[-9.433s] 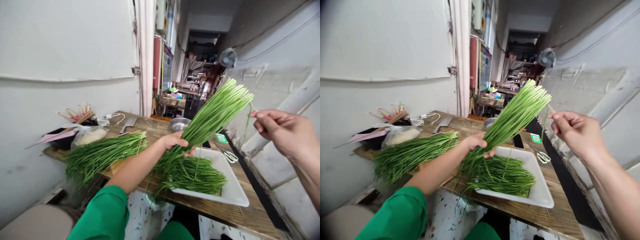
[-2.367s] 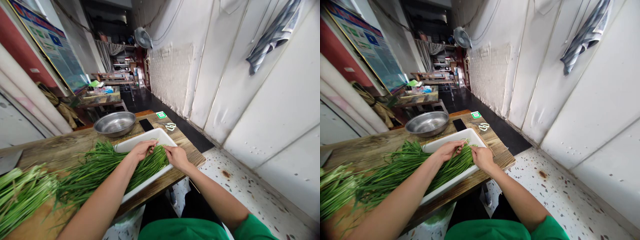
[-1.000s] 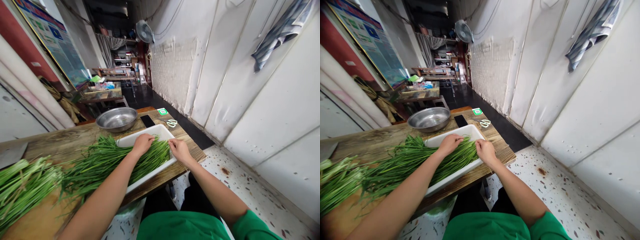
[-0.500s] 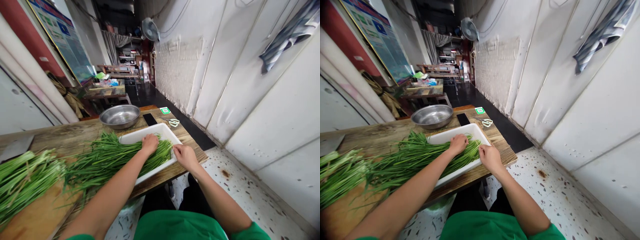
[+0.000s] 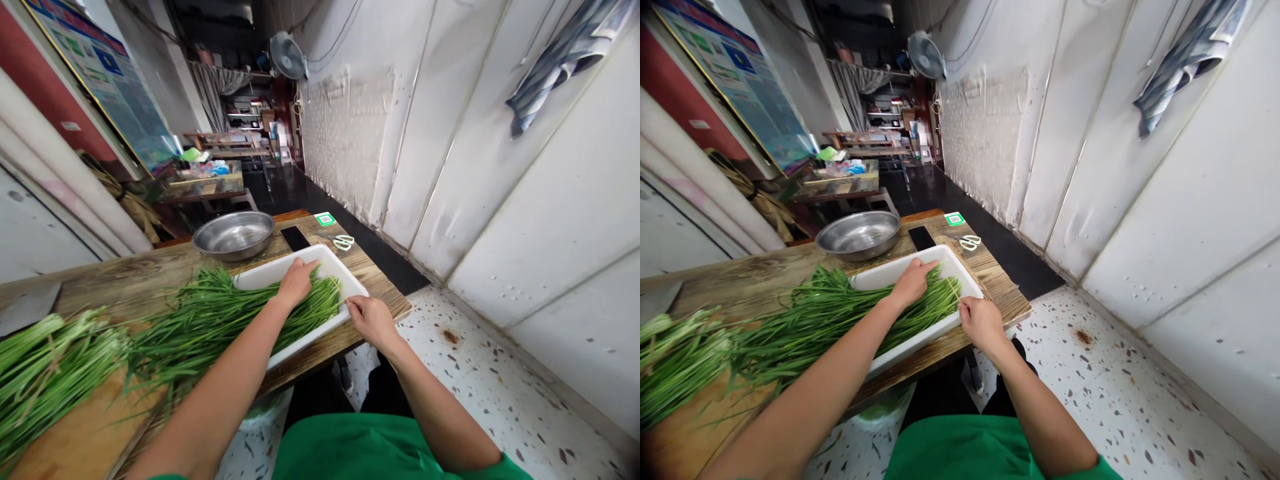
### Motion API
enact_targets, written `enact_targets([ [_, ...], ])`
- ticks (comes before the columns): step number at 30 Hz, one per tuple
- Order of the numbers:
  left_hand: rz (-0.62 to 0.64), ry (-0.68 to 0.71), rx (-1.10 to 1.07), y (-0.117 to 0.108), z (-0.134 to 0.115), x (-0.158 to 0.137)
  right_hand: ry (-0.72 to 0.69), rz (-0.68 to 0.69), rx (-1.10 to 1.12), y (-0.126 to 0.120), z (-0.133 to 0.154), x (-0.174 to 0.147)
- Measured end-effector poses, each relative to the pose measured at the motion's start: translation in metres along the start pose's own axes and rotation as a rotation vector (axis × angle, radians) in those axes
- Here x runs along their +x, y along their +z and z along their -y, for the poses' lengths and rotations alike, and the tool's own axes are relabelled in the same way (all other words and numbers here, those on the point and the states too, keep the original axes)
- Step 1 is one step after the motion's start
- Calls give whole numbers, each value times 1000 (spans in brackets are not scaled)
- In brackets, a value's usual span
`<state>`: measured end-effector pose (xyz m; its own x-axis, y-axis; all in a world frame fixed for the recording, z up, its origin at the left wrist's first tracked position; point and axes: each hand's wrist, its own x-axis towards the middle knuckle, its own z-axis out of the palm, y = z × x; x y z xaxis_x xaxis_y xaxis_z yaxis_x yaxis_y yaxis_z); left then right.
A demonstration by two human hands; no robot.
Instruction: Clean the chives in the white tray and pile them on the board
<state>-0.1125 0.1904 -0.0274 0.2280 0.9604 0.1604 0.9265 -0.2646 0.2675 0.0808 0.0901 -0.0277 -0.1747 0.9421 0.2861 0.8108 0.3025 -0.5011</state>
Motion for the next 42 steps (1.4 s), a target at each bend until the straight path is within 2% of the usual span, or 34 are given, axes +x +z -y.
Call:
enact_targets([
  [3, 123, 61, -26, 7, 1, 2, 14, -9, 29, -1, -3, -2],
  [5, 149, 105, 16, 8, -3, 1, 21, -10, 45, -2, -5, -4],
  [10, 37, 190, 106, 3, -19, -5, 30, -18, 57, -2, -5, -5],
  [15, -77, 204, -63, -2, -24, -3, 34, -20, 41, -4, -4, -5],
  [18, -133, 140, -312, -6, -22, 2, 23, -13, 56, -4, -6, -4],
  [22, 2, -95, -724, -7, -22, 4, -2, -22, 99, -3, -8, -3],
  [25, 42, -154, -917, -5, -24, 2, -9, -32, 115, -2, -9, -3],
  [28, 44, -177, -1023, -3, -26, 1, -26, -32, 141, -1, -10, -4],
  [34, 15, -309, -1172, -4, -26, 2, -30, -21, 157, -3, -11, -6],
  [42, 19, -322, -1196, -5, -26, 2, -39, -28, 178, -4, -10, -7],
])
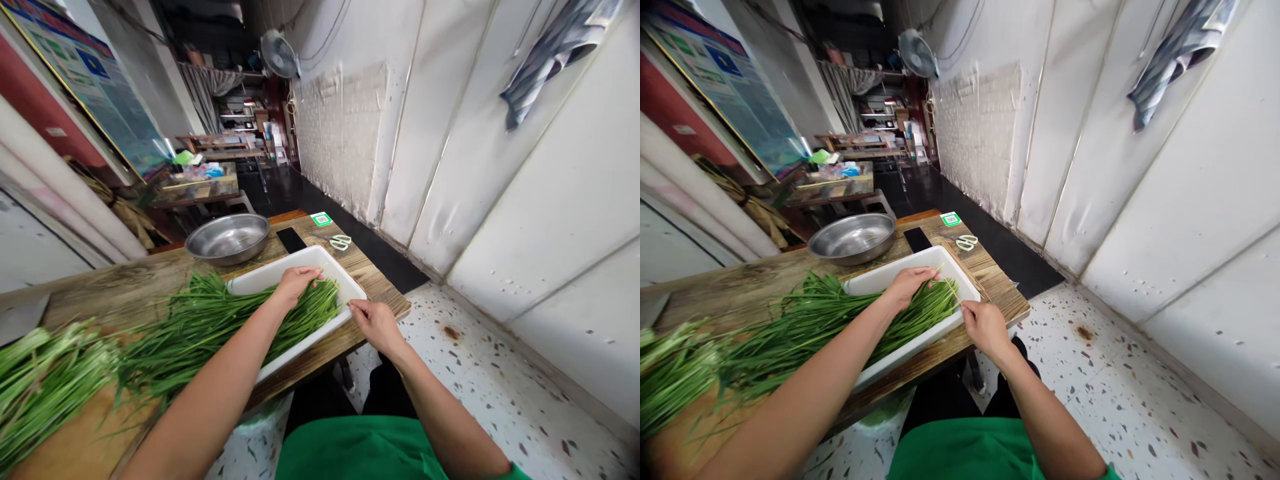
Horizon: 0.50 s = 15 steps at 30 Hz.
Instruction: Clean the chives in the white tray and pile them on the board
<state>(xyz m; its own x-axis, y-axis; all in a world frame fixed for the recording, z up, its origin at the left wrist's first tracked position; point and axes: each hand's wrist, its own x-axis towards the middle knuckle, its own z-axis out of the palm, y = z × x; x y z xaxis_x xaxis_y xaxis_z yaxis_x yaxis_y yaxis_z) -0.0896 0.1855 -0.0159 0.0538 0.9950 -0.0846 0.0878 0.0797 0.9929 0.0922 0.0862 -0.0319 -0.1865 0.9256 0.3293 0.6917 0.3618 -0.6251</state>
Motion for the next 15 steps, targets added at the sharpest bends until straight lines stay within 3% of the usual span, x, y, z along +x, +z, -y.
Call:
enact_targets([
  [15, 26, 70, 66, -4, 3, 1, -10, 16, -23, 0, 0, 1],
])
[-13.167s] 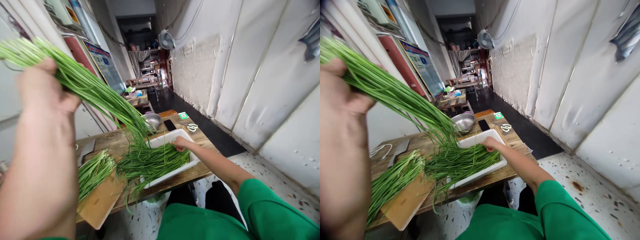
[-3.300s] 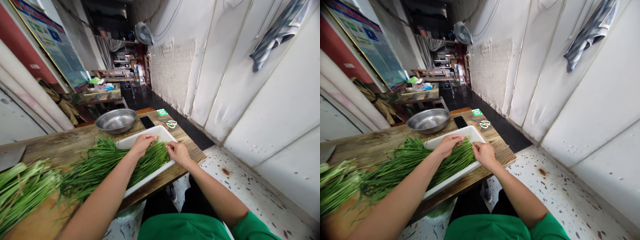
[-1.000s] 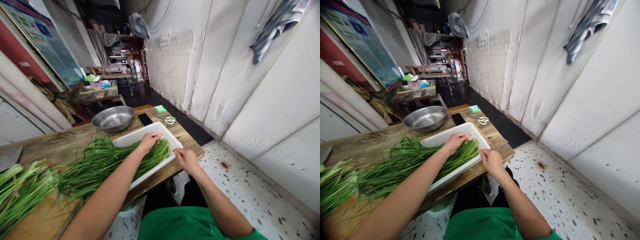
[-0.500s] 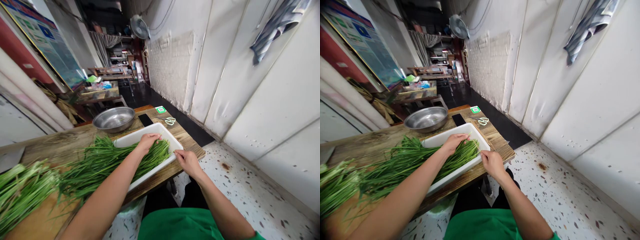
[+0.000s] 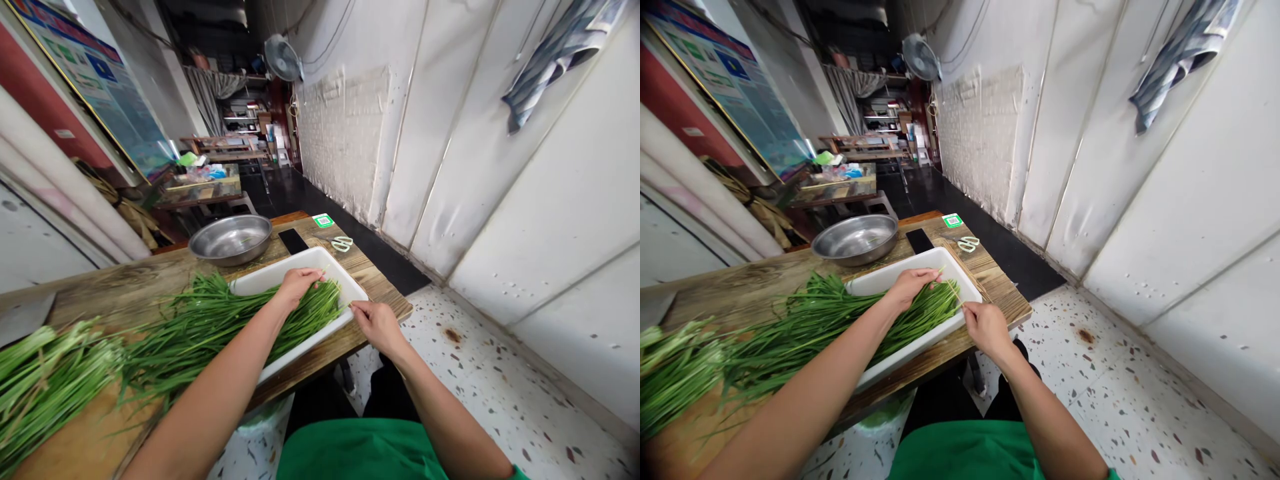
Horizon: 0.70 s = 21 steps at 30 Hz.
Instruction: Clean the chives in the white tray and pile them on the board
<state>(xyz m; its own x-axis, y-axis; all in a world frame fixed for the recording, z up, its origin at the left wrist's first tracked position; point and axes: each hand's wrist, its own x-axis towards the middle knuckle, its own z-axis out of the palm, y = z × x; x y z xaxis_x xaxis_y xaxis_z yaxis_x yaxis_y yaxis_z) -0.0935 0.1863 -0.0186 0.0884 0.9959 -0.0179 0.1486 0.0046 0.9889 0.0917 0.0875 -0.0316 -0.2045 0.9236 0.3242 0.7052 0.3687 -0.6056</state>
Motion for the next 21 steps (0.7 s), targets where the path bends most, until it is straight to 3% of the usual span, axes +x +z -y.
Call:
enact_targets([
  [21, 15, 91, 185, -7, -15, -9, 35, -67, 43, 9, 6, 6],
])
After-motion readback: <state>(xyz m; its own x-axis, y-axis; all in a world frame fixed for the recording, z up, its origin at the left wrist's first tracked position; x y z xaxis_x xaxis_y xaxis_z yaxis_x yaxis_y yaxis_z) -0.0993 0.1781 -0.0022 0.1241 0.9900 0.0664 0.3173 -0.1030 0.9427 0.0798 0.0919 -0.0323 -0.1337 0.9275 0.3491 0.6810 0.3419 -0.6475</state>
